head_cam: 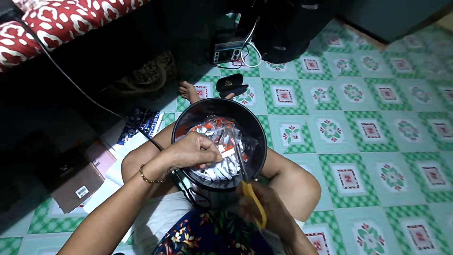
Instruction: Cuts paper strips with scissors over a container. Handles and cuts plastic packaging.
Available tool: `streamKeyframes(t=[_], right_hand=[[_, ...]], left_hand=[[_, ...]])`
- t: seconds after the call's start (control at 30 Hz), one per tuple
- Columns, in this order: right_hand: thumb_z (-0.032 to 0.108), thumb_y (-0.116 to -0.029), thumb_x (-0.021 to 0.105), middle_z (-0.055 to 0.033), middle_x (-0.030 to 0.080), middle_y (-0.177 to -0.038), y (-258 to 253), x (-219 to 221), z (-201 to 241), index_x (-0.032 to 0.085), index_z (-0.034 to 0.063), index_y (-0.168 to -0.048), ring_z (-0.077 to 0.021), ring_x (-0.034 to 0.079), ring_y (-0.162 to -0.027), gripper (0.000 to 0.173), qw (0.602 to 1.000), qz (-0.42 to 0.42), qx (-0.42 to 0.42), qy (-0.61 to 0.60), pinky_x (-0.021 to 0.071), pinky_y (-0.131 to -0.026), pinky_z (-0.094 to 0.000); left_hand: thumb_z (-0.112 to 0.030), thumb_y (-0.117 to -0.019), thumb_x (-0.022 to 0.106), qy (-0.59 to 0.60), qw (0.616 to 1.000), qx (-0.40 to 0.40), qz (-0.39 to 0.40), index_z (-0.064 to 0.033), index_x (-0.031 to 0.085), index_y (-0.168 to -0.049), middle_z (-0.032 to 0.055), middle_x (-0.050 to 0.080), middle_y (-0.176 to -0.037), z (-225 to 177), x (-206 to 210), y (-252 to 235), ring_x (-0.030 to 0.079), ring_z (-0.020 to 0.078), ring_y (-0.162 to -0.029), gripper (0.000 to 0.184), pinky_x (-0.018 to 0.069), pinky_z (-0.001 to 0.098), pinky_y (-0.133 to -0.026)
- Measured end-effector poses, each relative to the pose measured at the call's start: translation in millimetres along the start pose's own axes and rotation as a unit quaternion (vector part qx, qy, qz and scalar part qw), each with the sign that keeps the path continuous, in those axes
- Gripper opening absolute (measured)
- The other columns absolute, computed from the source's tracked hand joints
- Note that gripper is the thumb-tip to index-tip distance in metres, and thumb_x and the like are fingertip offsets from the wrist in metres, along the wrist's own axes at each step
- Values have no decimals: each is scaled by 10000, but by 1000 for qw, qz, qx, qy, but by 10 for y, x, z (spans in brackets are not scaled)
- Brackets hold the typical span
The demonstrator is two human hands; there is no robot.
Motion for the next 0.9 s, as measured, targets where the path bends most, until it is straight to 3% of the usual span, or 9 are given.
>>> streamKeyframes(t=[0.07,0.17,0.23,0.33,0.5,0.67,0.77,0.9], right_hand=[[359,-947,660,53,646,-751,34,-11,-47,615,-49,-1107,40,601,-649,441,999,38,-1,35,510,-616,-149],[434,-928,671,36,630,-754,22,4,-53,615,-48,-1120,21,582,-646,522,996,51,17,67,501,-614,-163],[341,-945,658,18,631,-744,-15,20,14,617,-57,-1100,1,591,-629,429,996,40,34,72,507,-604,-179],[224,-968,629,71,600,-692,-53,52,44,618,-22,-1006,52,569,-588,249,999,11,11,44,487,-570,-127],[313,-969,640,111,611,-682,-63,19,-20,619,26,-984,60,584,-578,288,1000,4,2,6,499,-552,-124],[291,-961,661,157,601,-645,-75,-14,-69,619,105,-934,73,580,-543,193,999,-1,7,-36,502,-516,-119],[252,-975,623,97,630,-725,3,-41,-29,610,7,-1039,45,608,-628,254,999,30,24,7,521,-599,-147],[359,-968,633,39,664,-772,70,-44,-59,600,-59,-1128,21,629,-672,449,997,61,3,42,536,-637,-170]], left_hand=[[50,-943,628,-1,1000,-5,-9,-59,686,-749,-98,598,-596,12,-7,5,535,-53,-537,230,450,105,-541],[32,-938,637,-5,1000,1,-3,-74,689,-739,-109,596,-589,19,34,-21,529,-59,-528,232,444,103,-532],[4,-948,638,-18,1000,11,13,-69,694,-759,-113,592,-599,12,73,-43,526,-63,-536,210,440,104,-535],[-13,-959,631,-23,999,27,25,-62,686,-773,-116,580,-602,-3,88,-55,525,-66,-542,200,439,101,-541],[-27,-989,603,-17,999,5,46,-75,685,-811,-125,610,-635,25,52,-9,560,-67,-580,202,470,101,-573],[-26,-985,609,3,1000,-12,25,-80,699,-806,-116,620,-625,58,26,24,566,-59,-564,208,470,103,-555],[-11,-982,619,16,1000,-10,2,-65,693,-791,-98,616,-610,50,14,20,569,-47,-554,212,476,107,-551],[8,-972,622,12,1000,-2,-7,-57,692,-787,-94,613,-606,35,14,-5,568,-43,-553,208,479,109,-560]])
Point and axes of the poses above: each hand's wrist, its own y-axis away from the middle knuckle, its own x-axis out of the palm, z = x × y, the point moved 3 cm from there along -y, towards the middle knuckle
